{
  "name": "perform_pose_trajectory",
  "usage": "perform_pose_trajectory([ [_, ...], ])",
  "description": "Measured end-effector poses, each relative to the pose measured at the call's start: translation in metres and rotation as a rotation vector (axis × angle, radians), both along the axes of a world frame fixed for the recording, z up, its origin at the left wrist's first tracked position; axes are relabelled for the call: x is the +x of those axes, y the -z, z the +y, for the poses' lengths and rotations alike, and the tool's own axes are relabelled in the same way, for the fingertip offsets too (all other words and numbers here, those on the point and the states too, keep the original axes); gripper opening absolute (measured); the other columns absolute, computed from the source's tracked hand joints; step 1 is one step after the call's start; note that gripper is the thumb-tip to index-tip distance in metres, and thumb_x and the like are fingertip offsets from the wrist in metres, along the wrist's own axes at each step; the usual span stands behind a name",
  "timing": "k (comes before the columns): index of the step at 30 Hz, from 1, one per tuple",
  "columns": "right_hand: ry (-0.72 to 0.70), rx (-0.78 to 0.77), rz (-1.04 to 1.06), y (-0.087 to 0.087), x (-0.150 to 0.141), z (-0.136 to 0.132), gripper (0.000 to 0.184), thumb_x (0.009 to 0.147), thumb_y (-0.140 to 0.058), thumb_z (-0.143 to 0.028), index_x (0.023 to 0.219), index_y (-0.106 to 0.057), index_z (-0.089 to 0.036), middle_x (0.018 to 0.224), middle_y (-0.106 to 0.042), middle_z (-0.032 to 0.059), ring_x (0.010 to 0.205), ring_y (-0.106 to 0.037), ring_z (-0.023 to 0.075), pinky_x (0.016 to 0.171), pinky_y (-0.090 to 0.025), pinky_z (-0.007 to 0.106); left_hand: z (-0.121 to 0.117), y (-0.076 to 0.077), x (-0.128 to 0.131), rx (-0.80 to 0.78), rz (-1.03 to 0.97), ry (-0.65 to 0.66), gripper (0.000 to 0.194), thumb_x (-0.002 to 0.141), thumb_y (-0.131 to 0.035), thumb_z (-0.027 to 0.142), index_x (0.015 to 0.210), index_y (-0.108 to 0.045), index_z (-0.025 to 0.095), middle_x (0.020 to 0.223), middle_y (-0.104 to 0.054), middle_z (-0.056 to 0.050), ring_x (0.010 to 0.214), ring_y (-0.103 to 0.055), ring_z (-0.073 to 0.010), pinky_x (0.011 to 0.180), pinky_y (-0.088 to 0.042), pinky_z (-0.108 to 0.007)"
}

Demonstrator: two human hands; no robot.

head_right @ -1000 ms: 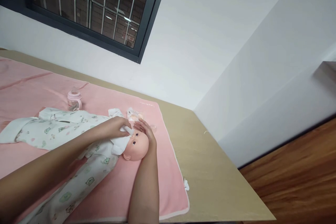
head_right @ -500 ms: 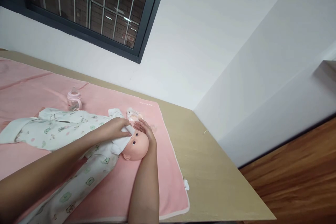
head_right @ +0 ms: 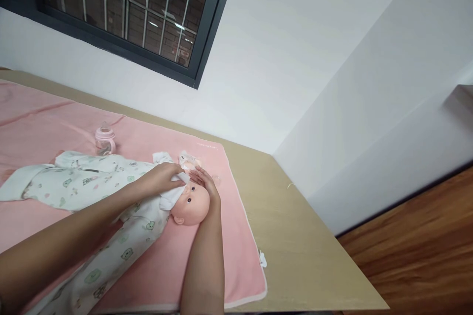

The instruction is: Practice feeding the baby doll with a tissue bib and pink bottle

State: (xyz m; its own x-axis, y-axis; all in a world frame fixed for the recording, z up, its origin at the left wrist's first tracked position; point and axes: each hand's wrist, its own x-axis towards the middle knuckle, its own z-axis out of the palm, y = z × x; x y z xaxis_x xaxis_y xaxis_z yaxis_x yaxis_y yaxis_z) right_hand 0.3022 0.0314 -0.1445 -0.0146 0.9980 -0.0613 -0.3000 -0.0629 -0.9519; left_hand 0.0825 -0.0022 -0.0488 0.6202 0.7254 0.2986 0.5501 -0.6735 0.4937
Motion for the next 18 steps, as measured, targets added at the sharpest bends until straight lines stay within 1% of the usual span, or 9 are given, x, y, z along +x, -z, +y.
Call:
perform_pose_trajectory([
  [3, 0.006, -0.001, 0.0, 0.0, -0.001, 0.0, 0.036, 0.067, -0.074, -0.035, 0.099, -0.065, -0.023, 0.093, -0.074, 0.0043, 0.108, -0.064, 0.0236, 0.105, -0.04, 0.045, 0.004, 0.002, -0.001, 0.0, -0.005, 0.01, 0.014, 0.08, -0.06, 0.02, 0.09, -0.07, 0.018, 0.091, -0.071, -0.006, 0.087, -0.065, -0.025, 0.068, -0.044, -0.029],
  [6, 0.012, -0.008, -0.005, -0.001, -0.002, -0.001, 0.036, 0.066, -0.074, -0.034, 0.1, -0.064, -0.023, 0.094, -0.074, 0.0038, 0.106, -0.065, 0.0239, 0.103, -0.042, 0.045, 0.008, 0.003, -0.003, 0.001, 0.011, 0.004, 0.016, 0.08, -0.061, 0.022, 0.093, -0.07, 0.018, 0.097, -0.071, -0.007, 0.092, -0.065, -0.0258, 0.073, -0.045, -0.029],
  [9, 0.008, -0.004, -0.004, -0.003, -0.001, -0.004, 0.037, 0.067, -0.073, -0.033, 0.1, -0.064, -0.023, 0.098, -0.074, 0.0039, 0.105, -0.066, 0.0233, 0.103, -0.042, 0.043, 0.011, 0.002, -0.005, 0.016, 0.02, 0.002, 0.013, 0.082, -0.059, 0.022, 0.088, -0.069, 0.017, 0.095, -0.071, -0.007, 0.092, -0.064, -0.026, 0.074, -0.044, -0.03],
  [12, 0.007, -0.004, -0.007, -0.002, -0.001, -0.005, 0.038, 0.068, -0.072, -0.034, 0.103, -0.064, -0.023, 0.096, -0.074, 0.0039, 0.104, -0.066, 0.0225, 0.104, -0.041, 0.044, 0.011, 0.0, -0.006, 0.029, 0.03, -0.005, 0.009, 0.081, -0.059, 0.02, 0.081, -0.068, 0.017, 0.089, -0.071, -0.007, 0.089, -0.064, -0.0254, 0.072, -0.044, -0.03],
  [16, -0.005, 0.014, -0.001, 0.0, -0.001, -0.004, 0.038, 0.069, -0.072, -0.036, 0.103, -0.064, -0.023, 0.095, -0.074, 0.0043, 0.105, -0.065, 0.0216, 0.104, -0.042, 0.044, 0.01, -0.003, -0.008, 0.031, 0.034, -0.013, 0.009, 0.081, -0.06, 0.019, 0.08, -0.068, 0.016, 0.088, -0.071, -0.007, 0.087, -0.065, -0.0253, 0.071, -0.044, -0.03],
  [18, -0.004, 0.022, 0.015, -0.002, -0.001, -0.003, 0.039, 0.067, -0.074, -0.037, 0.103, -0.064, -0.023, 0.098, -0.073, 0.0048, 0.104, -0.065, 0.0219, 0.102, -0.043, 0.044, 0.011, -0.005, -0.01, 0.035, 0.041, -0.014, 0.01, 0.082, -0.059, 0.019, 0.082, -0.069, 0.016, 0.09, -0.071, -0.007, 0.088, -0.065, -0.0251, 0.072, -0.044, -0.03],
])
